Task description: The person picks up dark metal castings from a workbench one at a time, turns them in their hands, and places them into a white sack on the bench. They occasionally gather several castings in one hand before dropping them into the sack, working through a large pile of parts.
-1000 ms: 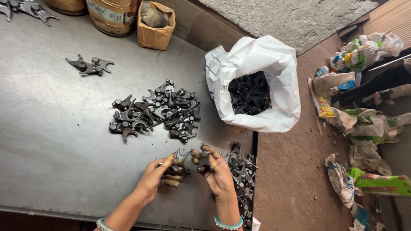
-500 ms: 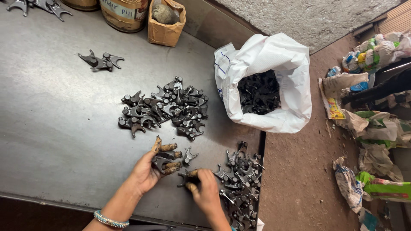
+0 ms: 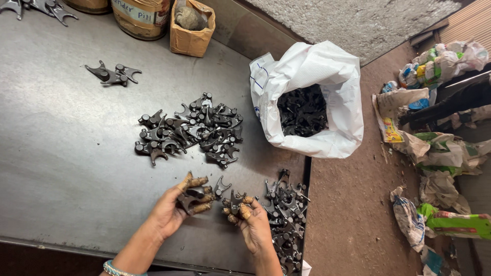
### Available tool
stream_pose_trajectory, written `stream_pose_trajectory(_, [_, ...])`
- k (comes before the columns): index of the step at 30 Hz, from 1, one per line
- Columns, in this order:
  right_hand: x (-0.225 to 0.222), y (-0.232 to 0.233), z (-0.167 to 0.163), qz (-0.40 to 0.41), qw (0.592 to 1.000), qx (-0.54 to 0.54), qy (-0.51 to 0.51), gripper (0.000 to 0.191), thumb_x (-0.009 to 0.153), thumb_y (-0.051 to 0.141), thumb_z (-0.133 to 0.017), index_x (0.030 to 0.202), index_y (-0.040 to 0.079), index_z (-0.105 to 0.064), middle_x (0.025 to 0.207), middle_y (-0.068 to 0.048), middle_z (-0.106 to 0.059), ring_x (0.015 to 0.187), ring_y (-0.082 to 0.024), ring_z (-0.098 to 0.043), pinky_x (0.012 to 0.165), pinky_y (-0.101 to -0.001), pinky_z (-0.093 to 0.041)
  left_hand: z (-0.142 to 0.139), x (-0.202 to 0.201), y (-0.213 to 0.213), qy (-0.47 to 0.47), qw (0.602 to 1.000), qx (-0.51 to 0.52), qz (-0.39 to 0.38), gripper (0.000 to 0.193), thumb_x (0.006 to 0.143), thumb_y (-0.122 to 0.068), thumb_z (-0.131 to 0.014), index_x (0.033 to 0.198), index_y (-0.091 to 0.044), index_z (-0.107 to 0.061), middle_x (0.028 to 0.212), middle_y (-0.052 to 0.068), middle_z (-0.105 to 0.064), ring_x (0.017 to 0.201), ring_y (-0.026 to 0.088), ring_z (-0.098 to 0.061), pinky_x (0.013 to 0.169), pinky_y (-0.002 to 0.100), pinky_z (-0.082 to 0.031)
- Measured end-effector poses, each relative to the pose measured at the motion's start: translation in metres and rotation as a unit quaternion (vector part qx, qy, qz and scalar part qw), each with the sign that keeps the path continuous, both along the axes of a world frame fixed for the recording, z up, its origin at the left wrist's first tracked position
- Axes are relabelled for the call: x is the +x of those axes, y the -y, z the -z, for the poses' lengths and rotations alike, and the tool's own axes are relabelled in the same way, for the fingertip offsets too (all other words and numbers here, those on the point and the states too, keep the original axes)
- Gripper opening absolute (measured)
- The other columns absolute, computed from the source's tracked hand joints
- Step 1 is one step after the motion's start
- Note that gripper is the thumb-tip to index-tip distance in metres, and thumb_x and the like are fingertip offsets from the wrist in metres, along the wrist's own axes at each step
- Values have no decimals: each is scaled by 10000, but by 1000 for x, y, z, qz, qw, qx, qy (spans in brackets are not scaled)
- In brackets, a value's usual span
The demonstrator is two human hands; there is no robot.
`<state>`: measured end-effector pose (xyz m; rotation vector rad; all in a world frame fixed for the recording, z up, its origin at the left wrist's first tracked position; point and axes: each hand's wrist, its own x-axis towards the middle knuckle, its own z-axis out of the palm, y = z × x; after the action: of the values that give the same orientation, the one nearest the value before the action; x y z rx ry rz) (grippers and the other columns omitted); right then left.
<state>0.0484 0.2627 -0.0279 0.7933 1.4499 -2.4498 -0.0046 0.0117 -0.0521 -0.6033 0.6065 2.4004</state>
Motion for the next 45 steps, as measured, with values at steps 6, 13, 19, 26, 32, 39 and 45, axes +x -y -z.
stream_pose_trajectory(6, [-8, 25, -26, -103, 978, 88, -161, 164, 1046, 10, -633, 1197, -28, -685, 1034, -96, -703, 851, -159, -645, 671, -304, -533, 2, 18, -22, 43, 997, 14, 66, 444, 978, -377, -543, 1222, -43, -706, 1137, 164, -737, 977, 284, -742, 816, 561, -624])
stream_pose_trajectory(13, [-41, 52, -41, -236, 649, 647, -323, 544, 687, -144, -663, 1186, 71, -688, 1163, -157, -657, 1173, -353, -585, 994, -420, -442, 35, 20, -8, 73, 995, 61, -5, 411, 997, -313, -518, 1181, 11, -689, 1085, 193, -746, 925, 308, -739, 766, 456, -635])
stream_pose_trajectory(19, [-50, 40, -24, -256, 772, 531, -240, 434, 754, -97, -732, 1145, 81, -667, 1146, -80, -702, 1155, -255, -636, 1021, -381, -450, 22, 12, 16, 45, 998, 30, -30, 419, 994, -308, -515, 1184, 24, -684, 1094, 196, -756, 911, 304, -742, 765, 435, -632])
stream_pose_trajectory(26, [-35, 0, -22, -100, 967, 150, -179, 394, 836, -71, -695, 1204, 29, -598, 1145, -92, -698, 1044, -166, -677, 903, -310, -560, -8, 2, -13, 47, 997, 34, -47, 413, 951, -310, -529, 1136, 12, -710, 1067, 186, -762, 894, 309, -764, 765, 432, -658])
stream_pose_trajectory(32, [-81, -40, -70, 33, 977, 133, -165, 314, 904, 11, -680, 1207, 3, -601, 912, -123, -722, 627, -135, -658, 506, -256, -483, -95, -74, -112, -68, 990, 30, -119, 440, 993, -386, -648, 1154, 21, -690, 1029, 125, -739, 747, 220, -734, 621, 343, -612])
stream_pose_trajectory(39, [-169, -67, -144, 115, 872, 241, -409, 510, 875, -52, -728, 1324, 10, -493, 1235, -60, -610, 1125, -153, -646, 982, -293, -556, -178, -169, -176, -527, 793, -285, -110, 578, 966, -395, -705, 1459, -141, -543, 1596, 202, -372, 1508, 365, -336, 1235, 463, -286])
stream_pose_trajectory(45, [-130, -14, -121, 28, 912, 346, -219, 205, 882, 56, -781, 1064, 2, -704, 848, -30, -686, 645, -145, -569, 546, -290, -456, -124, -162, -19, -519, 624, -576, -100, 527, 647, -432, -951, 1075, -158, -810, 1489, 186, -534, 1364, 387, -525, 1134, 495, -434])
